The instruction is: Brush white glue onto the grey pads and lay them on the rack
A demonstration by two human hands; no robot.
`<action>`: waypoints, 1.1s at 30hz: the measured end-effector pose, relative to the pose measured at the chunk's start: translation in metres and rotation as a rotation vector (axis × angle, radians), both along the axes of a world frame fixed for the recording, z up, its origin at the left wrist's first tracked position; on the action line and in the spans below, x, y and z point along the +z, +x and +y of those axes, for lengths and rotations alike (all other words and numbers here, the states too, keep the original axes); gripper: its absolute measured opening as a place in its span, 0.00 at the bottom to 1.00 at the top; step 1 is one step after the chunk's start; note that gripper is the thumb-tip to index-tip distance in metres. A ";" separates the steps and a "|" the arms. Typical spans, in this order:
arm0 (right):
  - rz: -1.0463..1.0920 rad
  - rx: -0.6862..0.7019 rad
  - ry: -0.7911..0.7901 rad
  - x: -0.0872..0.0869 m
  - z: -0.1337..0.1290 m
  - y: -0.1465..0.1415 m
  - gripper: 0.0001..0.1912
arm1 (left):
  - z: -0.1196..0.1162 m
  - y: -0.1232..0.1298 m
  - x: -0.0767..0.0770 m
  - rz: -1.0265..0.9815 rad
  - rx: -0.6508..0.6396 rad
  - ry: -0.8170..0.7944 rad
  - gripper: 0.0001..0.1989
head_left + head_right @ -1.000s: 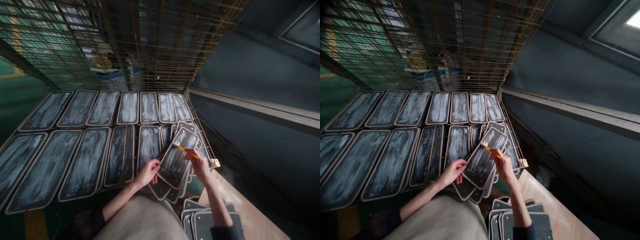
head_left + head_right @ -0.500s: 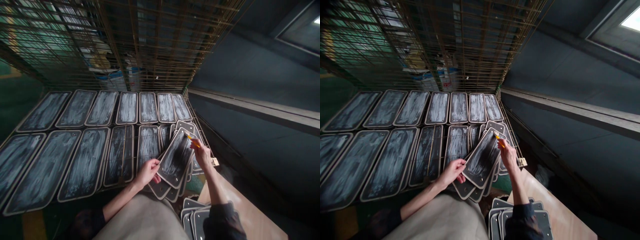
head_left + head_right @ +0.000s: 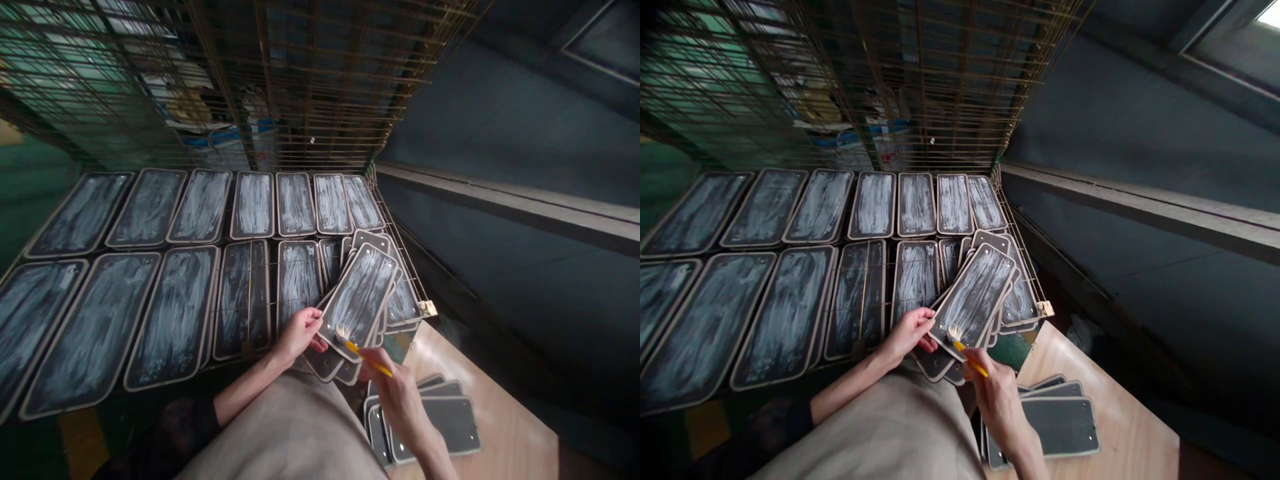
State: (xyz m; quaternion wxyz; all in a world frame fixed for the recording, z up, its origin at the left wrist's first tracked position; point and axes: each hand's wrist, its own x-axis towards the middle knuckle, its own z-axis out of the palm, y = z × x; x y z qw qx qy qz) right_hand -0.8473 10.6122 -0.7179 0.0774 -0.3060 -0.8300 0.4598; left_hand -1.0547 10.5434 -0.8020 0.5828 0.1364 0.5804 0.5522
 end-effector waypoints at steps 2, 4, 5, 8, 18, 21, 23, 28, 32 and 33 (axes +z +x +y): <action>0.038 -0.055 -0.120 0.002 0.008 0.003 0.13 | 0.000 -0.001 0.001 0.005 -0.010 0.008 0.17; 0.076 -0.151 -0.100 -0.001 0.024 0.005 0.12 | 0.000 -0.002 0.002 0.007 -0.016 0.014 0.18; 0.100 -0.213 -0.039 -0.004 0.034 0.004 0.12 | 0.000 -0.003 0.003 0.006 -0.015 0.015 0.19; 0.170 -0.385 0.222 -0.015 0.057 0.002 0.11 | 0.001 -0.004 0.002 0.000 -0.014 0.012 0.19; -0.008 -0.147 0.243 -0.004 -0.014 0.010 0.12 | -0.001 0.000 -0.003 -0.008 0.044 0.005 0.16; 0.000 -0.174 0.121 0.004 -0.030 0.015 0.11 | -0.001 0.000 -0.003 -0.013 0.056 -0.006 0.17; 0.021 -0.226 0.015 0.004 -0.028 0.018 0.11 | -0.001 -0.001 -0.004 -0.016 0.046 -0.002 0.17; 0.121 -0.445 -0.093 -0.007 0.009 0.022 0.12 | -0.001 -0.002 -0.007 0.007 0.002 0.028 0.18; 0.219 -0.593 0.075 -0.011 0.034 0.021 0.14 | 0.001 -0.003 -0.006 0.021 -0.022 0.034 0.19; 0.247 -0.604 0.089 -0.010 0.035 0.020 0.14 | 0.002 -0.003 -0.005 0.021 -0.024 0.032 0.18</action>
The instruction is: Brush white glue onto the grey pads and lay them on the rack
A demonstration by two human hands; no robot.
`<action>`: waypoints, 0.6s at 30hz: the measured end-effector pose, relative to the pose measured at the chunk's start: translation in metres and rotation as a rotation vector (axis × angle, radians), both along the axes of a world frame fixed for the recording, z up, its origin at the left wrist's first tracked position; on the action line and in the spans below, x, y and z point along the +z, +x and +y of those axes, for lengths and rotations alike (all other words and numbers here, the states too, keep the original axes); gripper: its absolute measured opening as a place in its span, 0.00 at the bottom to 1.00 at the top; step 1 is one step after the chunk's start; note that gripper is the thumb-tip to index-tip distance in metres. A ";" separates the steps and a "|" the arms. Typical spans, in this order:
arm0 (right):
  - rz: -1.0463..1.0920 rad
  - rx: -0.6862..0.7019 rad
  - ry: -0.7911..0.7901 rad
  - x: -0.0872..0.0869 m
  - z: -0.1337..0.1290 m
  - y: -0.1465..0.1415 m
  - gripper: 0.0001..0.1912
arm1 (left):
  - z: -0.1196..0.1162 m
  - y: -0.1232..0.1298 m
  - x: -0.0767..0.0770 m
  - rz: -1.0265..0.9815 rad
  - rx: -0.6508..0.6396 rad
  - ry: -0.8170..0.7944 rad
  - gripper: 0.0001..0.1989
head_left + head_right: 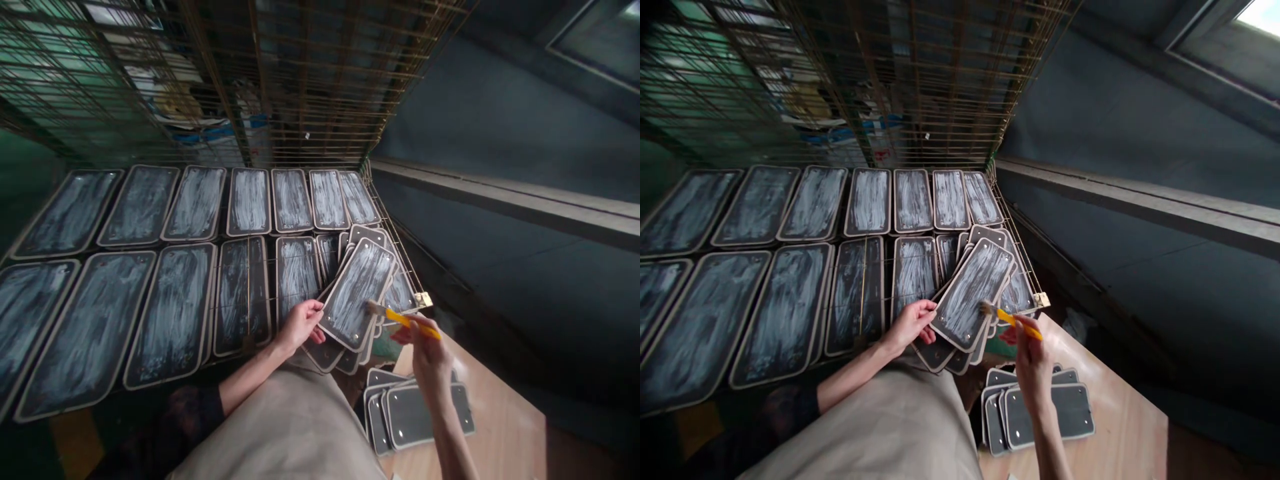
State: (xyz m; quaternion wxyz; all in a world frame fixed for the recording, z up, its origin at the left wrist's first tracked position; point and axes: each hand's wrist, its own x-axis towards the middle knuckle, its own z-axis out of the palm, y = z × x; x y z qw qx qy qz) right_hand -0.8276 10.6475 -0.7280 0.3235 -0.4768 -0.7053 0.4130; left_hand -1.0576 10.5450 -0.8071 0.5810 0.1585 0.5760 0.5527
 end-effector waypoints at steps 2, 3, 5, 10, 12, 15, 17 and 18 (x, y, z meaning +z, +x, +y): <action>0.025 0.030 -0.026 0.003 -0.003 -0.004 0.14 | 0.001 0.000 0.001 -0.004 0.001 -0.007 0.18; 0.026 0.066 -0.067 0.005 -0.006 -0.007 0.14 | 0.001 -0.001 0.001 -0.006 0.003 -0.012 0.19; 0.035 0.158 -0.173 0.006 -0.011 -0.015 0.14 | 0.001 -0.001 0.001 -0.008 0.009 -0.022 0.20; 0.152 0.132 -0.233 -0.006 0.001 -0.036 0.14 | 0.001 -0.001 0.001 -0.014 0.005 -0.019 0.20; 0.199 0.054 -0.207 -0.010 0.007 -0.039 0.14 | 0.001 -0.001 0.001 -0.020 0.006 -0.017 0.20; 0.250 0.046 -0.279 -0.009 0.004 -0.040 0.14 | 0.000 -0.001 -0.001 -0.033 0.002 -0.011 0.20; 0.248 0.104 -0.368 -0.009 -0.003 -0.042 0.13 | 0.000 -0.001 -0.002 -0.033 0.003 -0.011 0.20; 0.247 0.129 -0.406 -0.010 -0.006 -0.044 0.13 | 0.000 -0.001 -0.003 -0.027 0.004 -0.010 0.20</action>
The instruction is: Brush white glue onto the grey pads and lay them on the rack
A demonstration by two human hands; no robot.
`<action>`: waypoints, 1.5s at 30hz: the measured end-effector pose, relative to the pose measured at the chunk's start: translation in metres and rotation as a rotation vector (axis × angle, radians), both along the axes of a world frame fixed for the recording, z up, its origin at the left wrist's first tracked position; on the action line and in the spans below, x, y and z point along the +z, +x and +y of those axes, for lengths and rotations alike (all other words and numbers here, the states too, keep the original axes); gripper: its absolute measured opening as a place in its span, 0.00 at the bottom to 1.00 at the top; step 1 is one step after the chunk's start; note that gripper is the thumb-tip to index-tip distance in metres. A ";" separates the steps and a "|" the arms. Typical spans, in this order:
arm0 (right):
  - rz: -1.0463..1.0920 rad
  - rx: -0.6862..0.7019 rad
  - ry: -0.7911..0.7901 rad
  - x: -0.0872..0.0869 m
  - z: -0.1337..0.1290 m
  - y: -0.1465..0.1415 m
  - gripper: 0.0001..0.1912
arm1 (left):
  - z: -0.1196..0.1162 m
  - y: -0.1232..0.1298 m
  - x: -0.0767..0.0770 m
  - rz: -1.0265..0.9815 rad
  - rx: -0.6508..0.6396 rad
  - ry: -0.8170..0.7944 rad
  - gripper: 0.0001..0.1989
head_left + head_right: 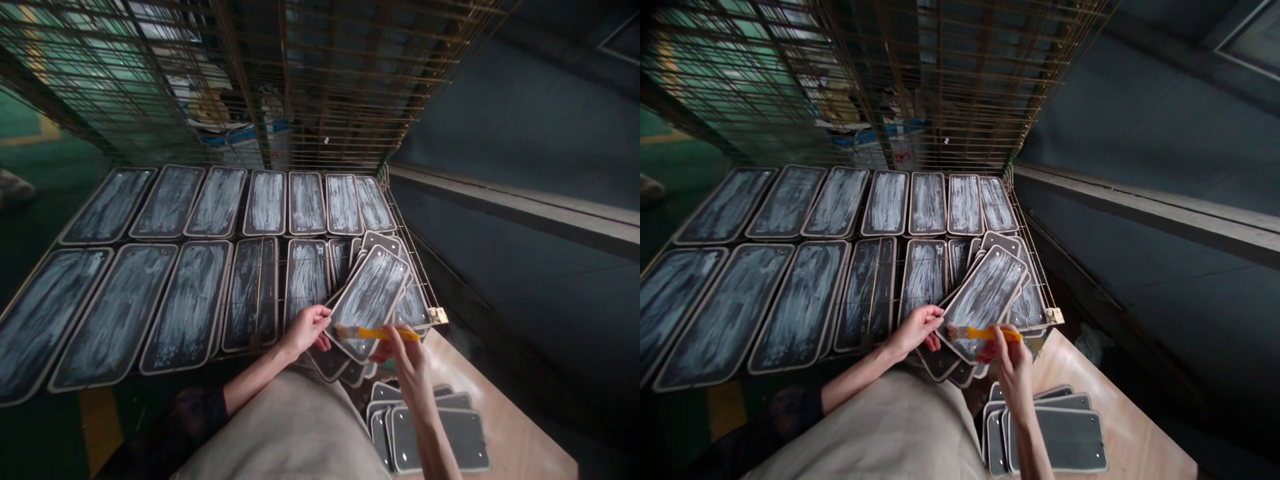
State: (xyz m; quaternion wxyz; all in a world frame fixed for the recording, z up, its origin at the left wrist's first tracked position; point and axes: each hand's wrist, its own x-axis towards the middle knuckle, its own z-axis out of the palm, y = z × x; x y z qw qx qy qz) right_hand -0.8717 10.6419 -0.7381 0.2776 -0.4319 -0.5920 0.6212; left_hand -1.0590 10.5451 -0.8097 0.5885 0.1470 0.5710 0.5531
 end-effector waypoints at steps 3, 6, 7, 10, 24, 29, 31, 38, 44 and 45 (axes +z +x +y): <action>0.019 -0.027 -0.030 -0.008 0.001 -0.010 0.14 | 0.000 0.000 -0.001 0.036 -0.015 0.016 0.20; 0.032 -0.156 0.018 -0.022 0.021 -0.020 0.16 | 0.001 0.001 -0.001 0.069 -0.037 0.026 0.19; 0.042 -0.192 0.041 -0.027 0.031 -0.022 0.16 | 0.001 0.001 -0.001 0.076 -0.038 0.025 0.19; 0.103 -0.295 0.159 -0.038 0.066 -0.026 0.17 | 0.002 0.002 -0.002 0.076 -0.023 0.021 0.20; -0.141 -0.380 0.253 -0.013 0.011 0.016 0.16 | 0.000 0.005 0.008 -0.030 0.090 -0.030 0.21; -0.102 -0.461 0.212 -0.019 0.017 0.030 0.16 | 0.002 0.004 0.007 -0.025 0.045 -0.028 0.21; -0.038 -0.498 0.256 -0.026 0.038 0.028 0.16 | 0.003 0.003 0.006 -0.008 0.027 -0.034 0.22; 0.130 -0.550 0.443 -0.029 0.088 0.005 0.15 | 0.005 0.002 0.003 0.041 -0.014 -0.045 0.21; 0.191 -0.429 0.402 -0.035 0.116 -0.024 0.18 | 0.005 0.004 0.005 0.049 -0.012 -0.051 0.21; 0.180 -0.426 0.396 -0.038 0.123 -0.027 0.18 | 0.005 0.004 0.006 0.051 -0.010 -0.051 0.21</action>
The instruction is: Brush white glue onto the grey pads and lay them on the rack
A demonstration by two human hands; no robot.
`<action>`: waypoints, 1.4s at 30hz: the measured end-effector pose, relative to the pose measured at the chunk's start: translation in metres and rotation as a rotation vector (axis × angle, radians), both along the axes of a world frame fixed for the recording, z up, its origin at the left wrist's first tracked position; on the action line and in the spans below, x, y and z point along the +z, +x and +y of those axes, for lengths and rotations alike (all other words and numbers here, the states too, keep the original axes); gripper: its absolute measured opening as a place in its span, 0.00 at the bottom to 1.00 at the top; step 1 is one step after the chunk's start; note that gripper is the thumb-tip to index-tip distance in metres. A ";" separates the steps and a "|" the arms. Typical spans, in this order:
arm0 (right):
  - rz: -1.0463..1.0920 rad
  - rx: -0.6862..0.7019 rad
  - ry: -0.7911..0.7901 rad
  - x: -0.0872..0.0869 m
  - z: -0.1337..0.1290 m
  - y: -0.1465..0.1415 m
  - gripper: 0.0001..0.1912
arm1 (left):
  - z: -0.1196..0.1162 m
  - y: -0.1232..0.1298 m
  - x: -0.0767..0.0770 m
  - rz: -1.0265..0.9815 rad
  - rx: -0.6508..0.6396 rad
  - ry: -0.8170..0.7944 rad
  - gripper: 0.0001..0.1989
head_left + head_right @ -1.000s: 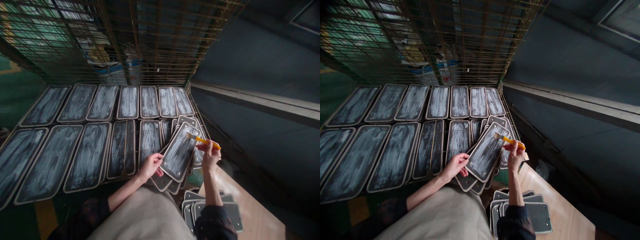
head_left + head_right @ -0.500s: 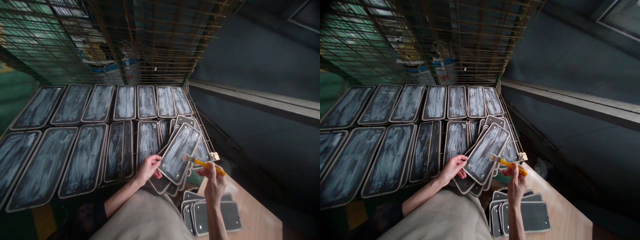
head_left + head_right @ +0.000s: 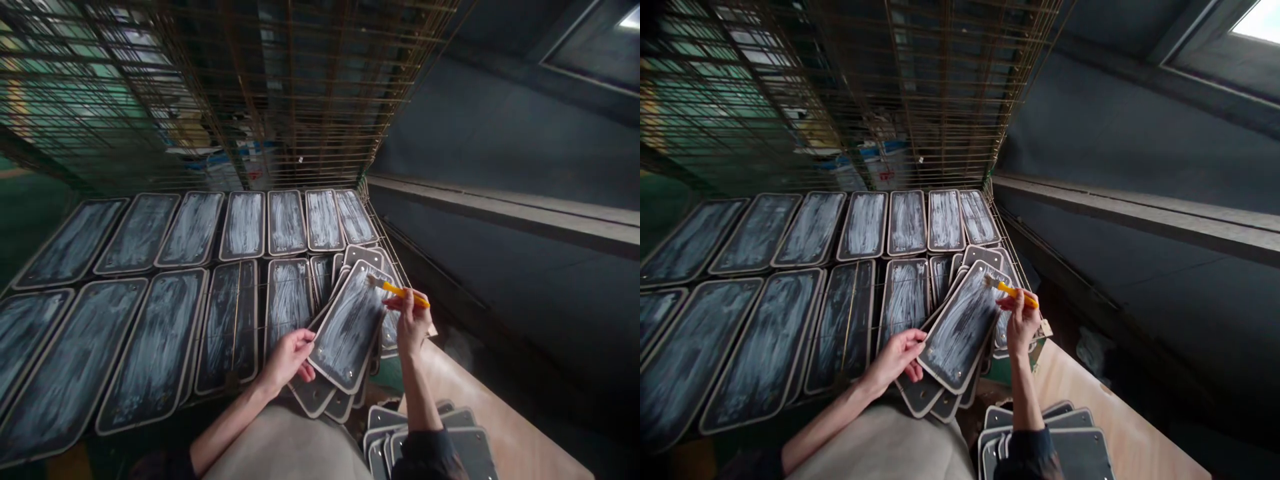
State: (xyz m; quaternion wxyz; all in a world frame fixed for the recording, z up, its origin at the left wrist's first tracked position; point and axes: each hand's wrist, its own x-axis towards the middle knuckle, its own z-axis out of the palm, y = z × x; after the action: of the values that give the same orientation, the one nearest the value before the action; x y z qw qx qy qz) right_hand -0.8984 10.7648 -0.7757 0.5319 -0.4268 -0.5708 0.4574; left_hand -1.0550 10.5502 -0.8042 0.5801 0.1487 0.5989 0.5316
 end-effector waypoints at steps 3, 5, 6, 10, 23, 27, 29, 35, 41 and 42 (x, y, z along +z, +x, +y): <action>-0.028 -0.032 0.010 -0.003 0.015 -0.006 0.19 | 0.000 0.001 0.002 0.005 0.007 -0.008 0.22; -0.039 -0.071 0.042 0.001 0.017 -0.009 0.18 | 0.001 0.002 0.001 0.005 0.012 -0.012 0.22; -0.039 -0.082 0.060 0.004 0.016 -0.011 0.18 | 0.001 0.002 0.001 0.004 0.014 -0.014 0.22; -0.030 0.015 0.069 0.009 0.011 -0.024 0.17 | 0.000 0.003 -0.001 0.003 0.025 -0.019 0.21; -0.073 0.042 0.030 -0.009 0.031 -0.043 0.18 | 0.000 0.006 -0.001 0.027 0.052 -0.009 0.20; -0.093 0.120 -0.008 -0.003 0.013 -0.040 0.19 | 0.000 0.007 -0.002 0.014 0.070 -0.009 0.22; -0.089 0.154 -0.048 0.000 0.000 -0.033 0.19 | 0.000 0.007 -0.003 0.008 0.078 -0.015 0.22; 0.010 0.179 -0.241 0.017 -0.035 0.003 0.18 | -0.003 -0.001 0.001 -0.054 -0.003 0.017 0.21; 0.164 -0.146 -0.204 0.034 -0.047 0.047 0.16 | 0.002 -0.011 0.019 -0.313 -0.222 0.100 0.14; 0.172 -0.196 -0.192 0.035 -0.047 0.054 0.16 | 0.005 -0.012 0.026 -0.362 -0.253 0.123 0.13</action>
State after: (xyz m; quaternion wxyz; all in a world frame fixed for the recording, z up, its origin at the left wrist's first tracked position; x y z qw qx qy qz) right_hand -0.8445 10.7173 -0.7403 0.5775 -0.4885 -0.4325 0.4908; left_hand -1.0665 10.5552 -0.7785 0.7300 0.1598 0.4283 0.5080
